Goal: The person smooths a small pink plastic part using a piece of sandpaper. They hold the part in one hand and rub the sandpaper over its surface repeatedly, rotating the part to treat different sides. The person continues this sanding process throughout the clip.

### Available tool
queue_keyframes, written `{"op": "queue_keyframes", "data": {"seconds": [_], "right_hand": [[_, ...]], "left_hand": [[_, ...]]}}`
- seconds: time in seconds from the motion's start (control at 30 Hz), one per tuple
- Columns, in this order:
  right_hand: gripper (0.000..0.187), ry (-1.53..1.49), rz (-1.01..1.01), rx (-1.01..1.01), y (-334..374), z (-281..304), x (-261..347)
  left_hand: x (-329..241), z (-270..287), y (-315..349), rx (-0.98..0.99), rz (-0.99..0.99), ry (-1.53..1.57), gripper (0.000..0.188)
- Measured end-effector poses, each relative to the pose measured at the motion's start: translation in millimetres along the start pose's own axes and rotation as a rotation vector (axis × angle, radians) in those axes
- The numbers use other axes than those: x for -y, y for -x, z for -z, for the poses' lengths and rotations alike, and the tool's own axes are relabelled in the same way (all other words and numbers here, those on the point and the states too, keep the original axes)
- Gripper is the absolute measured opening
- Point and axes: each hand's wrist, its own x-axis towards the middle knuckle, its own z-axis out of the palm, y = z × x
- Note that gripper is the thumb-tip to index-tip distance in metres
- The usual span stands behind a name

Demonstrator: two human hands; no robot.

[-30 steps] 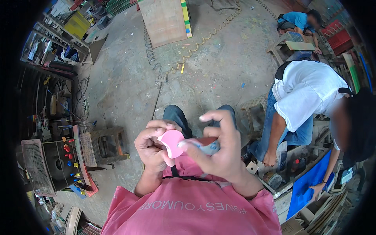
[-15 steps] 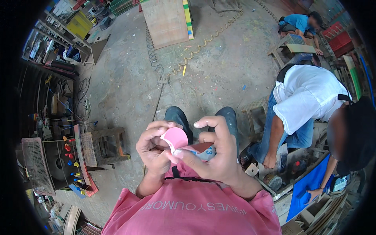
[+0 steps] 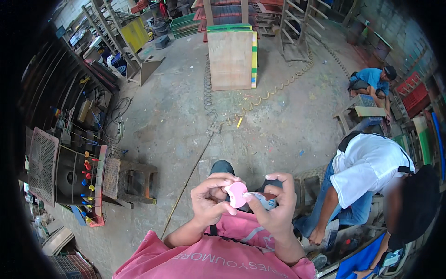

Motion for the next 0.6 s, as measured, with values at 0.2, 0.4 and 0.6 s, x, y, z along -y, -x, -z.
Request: {"op": "queue_keyframes", "data": {"seconds": [0.2, 0.4, 0.6], "right_hand": [[0.049, 0.029, 0.071, 0.061, 10, -2, 6], [0.049, 0.004, 0.001, -0.039, 2, -2, 2], [0.048, -0.044, 0.043, 0.004, 8, -2, 11]], "left_hand": [[-5, 0, 1, 0.019, -0.025, -0.07, 0.047], [-10, -1, 2, 0.041, 0.0, -0.022, 0.046], [-9, -4, 0, 0.029, -0.025, -0.091, 0.046]]}}
